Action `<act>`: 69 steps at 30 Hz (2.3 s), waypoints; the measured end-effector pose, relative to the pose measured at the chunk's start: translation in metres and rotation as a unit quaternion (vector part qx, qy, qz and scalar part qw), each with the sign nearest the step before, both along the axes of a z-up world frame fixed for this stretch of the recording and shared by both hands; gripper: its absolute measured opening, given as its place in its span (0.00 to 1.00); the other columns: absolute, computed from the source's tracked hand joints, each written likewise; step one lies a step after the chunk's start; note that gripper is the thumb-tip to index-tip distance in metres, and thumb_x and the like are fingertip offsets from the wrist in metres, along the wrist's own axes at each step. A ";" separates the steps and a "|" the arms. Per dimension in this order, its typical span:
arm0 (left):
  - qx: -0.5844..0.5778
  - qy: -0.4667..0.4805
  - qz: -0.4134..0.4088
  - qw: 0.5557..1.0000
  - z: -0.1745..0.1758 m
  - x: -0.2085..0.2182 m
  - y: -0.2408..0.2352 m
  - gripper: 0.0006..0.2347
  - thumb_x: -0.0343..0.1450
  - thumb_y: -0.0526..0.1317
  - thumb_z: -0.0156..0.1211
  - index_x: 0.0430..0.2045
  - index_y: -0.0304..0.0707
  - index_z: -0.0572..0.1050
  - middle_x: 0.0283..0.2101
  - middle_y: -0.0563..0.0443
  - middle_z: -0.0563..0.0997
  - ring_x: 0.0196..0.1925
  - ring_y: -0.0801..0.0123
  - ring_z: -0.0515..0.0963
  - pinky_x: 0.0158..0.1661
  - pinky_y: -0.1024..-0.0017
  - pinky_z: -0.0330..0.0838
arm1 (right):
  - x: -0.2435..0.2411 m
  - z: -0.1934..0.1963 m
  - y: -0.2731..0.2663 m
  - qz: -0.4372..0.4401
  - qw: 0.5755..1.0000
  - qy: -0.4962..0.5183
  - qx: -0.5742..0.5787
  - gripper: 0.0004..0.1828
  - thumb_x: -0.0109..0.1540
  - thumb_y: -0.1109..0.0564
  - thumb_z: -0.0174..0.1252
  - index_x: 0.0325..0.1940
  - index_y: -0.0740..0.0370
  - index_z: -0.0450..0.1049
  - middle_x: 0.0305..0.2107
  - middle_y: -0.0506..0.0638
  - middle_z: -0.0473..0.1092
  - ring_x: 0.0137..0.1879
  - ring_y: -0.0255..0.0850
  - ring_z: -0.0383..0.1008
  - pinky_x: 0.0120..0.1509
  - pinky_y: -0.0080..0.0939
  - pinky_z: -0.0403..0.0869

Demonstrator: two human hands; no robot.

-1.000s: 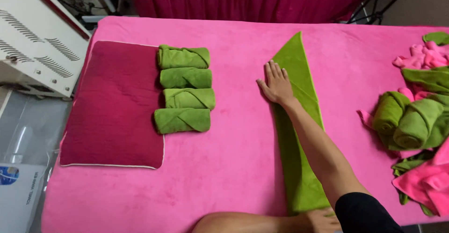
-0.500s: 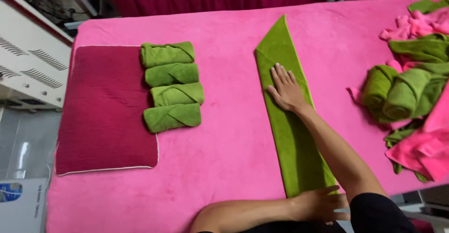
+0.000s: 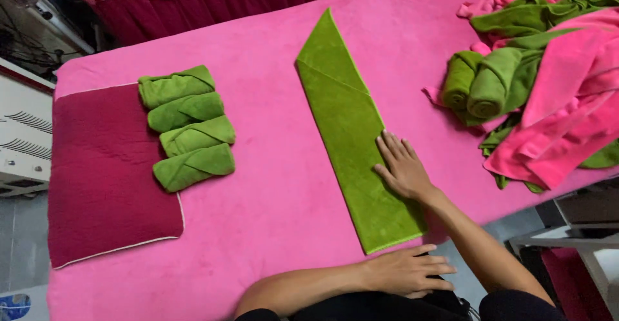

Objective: The person folds a green towel on a pink table. They unfold the towel, smooth it out, fold it into a triangle, then fold the sides inward to form a long strip. Finally, they roll the towel tightly from one end to the other and tuck the end to secure the roll.

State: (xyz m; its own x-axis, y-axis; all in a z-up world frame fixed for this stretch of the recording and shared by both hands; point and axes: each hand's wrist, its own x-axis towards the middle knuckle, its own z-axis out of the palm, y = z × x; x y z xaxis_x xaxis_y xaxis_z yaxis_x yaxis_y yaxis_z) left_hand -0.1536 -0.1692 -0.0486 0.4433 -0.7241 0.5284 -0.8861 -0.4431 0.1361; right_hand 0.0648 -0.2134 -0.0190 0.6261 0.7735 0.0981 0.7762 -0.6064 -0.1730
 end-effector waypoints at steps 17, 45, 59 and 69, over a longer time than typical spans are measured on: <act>-0.338 0.204 0.456 0.797 0.073 -0.041 0.100 0.12 0.70 0.34 0.59 0.47 0.37 0.78 0.49 0.44 0.80 0.53 0.55 0.78 0.57 0.61 0.70 | -0.096 -0.006 -0.039 0.056 0.994 -0.095 0.018 0.42 0.70 0.32 0.40 0.83 0.56 0.50 0.80 0.58 0.46 0.85 0.49 0.44 0.86 0.54 0.40; -0.430 0.305 0.464 0.712 0.050 -0.045 0.098 0.15 0.70 0.37 0.64 0.51 0.45 0.77 0.31 0.61 0.80 0.22 0.74 0.67 0.34 0.72 0.72 | -0.166 0.031 -0.033 0.124 0.990 0.043 0.057 0.34 0.65 0.30 0.56 0.69 0.47 0.69 0.51 0.53 0.69 0.52 0.51 0.70 0.54 0.53 0.66; -0.391 0.479 0.380 0.688 0.064 -0.050 0.098 0.32 0.74 0.48 0.58 0.73 0.45 0.54 0.51 0.49 0.87 0.45 0.61 0.88 0.46 0.66 0.81 | -0.148 0.038 -0.037 0.131 0.956 0.188 0.185 0.12 0.67 0.53 0.56 0.55 0.54 0.76 0.39 0.47 0.79 0.44 0.46 0.78 0.50 0.46 0.70; -0.298 0.614 0.191 0.705 0.065 -0.015 0.114 0.27 0.77 0.57 0.38 0.72 0.51 0.62 0.73 0.46 0.69 0.75 0.64 0.66 0.71 0.69 0.56 | -0.156 0.049 -0.046 0.169 0.944 0.164 0.231 0.10 0.66 0.59 0.58 0.52 0.58 0.74 0.31 0.50 0.71 0.38 0.48 0.72 0.47 0.47 0.69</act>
